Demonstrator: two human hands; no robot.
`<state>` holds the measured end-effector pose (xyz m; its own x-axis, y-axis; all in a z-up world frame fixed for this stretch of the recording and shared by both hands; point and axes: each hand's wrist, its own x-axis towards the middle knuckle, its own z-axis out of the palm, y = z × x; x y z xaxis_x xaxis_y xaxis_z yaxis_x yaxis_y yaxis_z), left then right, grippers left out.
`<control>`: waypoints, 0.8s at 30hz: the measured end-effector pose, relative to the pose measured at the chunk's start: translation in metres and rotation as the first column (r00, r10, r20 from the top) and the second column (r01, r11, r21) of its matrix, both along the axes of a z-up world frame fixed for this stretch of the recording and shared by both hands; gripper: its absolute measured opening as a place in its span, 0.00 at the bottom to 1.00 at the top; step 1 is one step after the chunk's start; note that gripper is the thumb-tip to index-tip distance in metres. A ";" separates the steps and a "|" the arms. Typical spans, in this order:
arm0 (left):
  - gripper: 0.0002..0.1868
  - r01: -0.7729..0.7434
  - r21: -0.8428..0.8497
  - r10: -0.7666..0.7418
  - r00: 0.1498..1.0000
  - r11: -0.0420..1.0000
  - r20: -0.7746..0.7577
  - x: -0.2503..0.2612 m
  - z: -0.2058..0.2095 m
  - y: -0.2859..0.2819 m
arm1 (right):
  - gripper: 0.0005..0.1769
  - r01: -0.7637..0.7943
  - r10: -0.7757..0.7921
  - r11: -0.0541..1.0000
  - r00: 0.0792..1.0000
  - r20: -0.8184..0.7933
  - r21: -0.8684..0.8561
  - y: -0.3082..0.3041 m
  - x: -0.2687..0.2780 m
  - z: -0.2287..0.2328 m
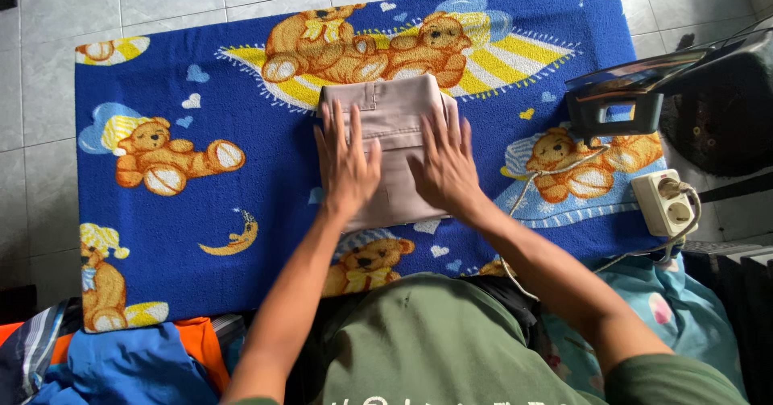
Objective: The person irons a pair of beige trousers laid on a blue teddy bear-patterned mat. They smooth the fabric, use a steam iron on multiple sections, fold the trousers, and finish by ironing the folded garment.
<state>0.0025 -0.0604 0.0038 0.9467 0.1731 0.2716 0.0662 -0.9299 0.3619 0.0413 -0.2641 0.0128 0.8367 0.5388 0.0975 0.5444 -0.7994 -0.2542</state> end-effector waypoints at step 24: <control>0.46 0.145 -0.021 -0.145 0.989 0.989 -0.005 0.021 -0.002 0.016 | 0.48 -0.040 0.028 0.994 0.993 0.114 0.102 0.020 0.057 -0.016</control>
